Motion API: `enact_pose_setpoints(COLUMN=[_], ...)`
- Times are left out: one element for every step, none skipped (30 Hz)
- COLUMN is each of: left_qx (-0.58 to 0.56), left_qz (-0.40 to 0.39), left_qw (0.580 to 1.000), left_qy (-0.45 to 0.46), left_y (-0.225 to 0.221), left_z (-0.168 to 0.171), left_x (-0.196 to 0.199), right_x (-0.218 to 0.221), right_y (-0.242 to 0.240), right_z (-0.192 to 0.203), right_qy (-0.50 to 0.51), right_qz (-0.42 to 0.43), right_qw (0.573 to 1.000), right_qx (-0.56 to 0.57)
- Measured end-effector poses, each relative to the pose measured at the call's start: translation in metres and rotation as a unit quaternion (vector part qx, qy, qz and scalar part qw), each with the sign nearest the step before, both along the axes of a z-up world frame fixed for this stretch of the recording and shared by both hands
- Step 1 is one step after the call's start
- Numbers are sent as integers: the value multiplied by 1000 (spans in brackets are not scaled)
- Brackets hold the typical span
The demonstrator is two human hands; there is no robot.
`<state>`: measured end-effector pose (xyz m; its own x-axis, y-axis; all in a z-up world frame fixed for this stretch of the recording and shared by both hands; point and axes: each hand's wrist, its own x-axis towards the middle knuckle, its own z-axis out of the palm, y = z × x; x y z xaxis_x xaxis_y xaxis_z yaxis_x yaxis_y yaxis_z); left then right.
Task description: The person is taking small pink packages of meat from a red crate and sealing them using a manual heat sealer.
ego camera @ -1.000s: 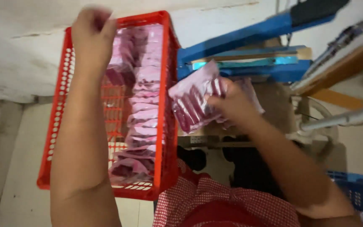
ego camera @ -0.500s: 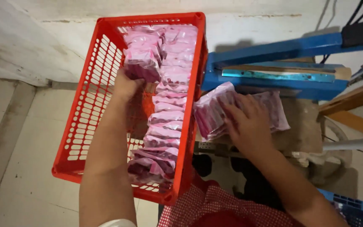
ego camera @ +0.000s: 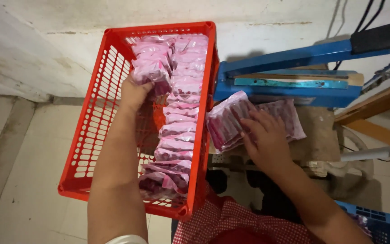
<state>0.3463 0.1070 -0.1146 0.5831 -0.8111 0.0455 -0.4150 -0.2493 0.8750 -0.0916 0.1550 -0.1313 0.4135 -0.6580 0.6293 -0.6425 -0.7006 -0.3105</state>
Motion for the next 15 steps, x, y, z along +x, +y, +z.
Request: enact_pose_setpoints(left_qx=[9, 18, 15, -10, -35, -39, -46, -53, -57, -61, -63, -65, -57, -48, -48], left_qz=[-11, -22, -23, -19, -15, -16, -43, -69, -75, -115, -156, -163, -195, -227, -235], left_qw=[1000, 1000, 1000, 1000, 999, 999, 998, 996, 995, 991, 986, 984, 979, 972, 970], left_qy=[2, 3, 3, 12, 19, 18, 5, -9, -11, 4, 20, 20, 27, 35, 34], left_y=[2, 4, 8, 14, 20, 21, 21, 22, 33, 46, 60, 66, 73, 81, 88], left_z=[1, 2, 21, 40, 61, 76, 91, 107, 134, 160, 185, 188, 191, 193, 199], left_x=[1, 1, -11, -23, -34, -36, -38, -40, -67, -95, -124, -138, -153, -168, -189], right_x=[-2, -4, -5, -6, -7, -7, -7, -7, -4, -1, 0, 3, 5, 7, 10], right_y=[-1, -2, -3, -3, -3, -2, -1, 0, 4, 9, 14, 14, 14, 14, 12], right_z=[1, 3, 11, 20, 29, 32, 35, 38, 54, 70, 85, 90, 95, 100, 93], right_qy=[-13, -26, -26, -68, -112, -113, -171, -228, -231, -246, -258, -260, -301, -340, -344], right_qz=[5, 11, 9, 39, 68, 67, 84, 101, 96, 94, 90, 85, 130, 175, 168], right_qw=[1000, 1000, 1000, 996, 989, 989, 974, 952, 953, 928, 894, 896, 862, 823, 824], right_qx=[-1, -2, -5, 34, 72, 67, 122, 175, 170, 263, 355, 350, 386, 419, 416])
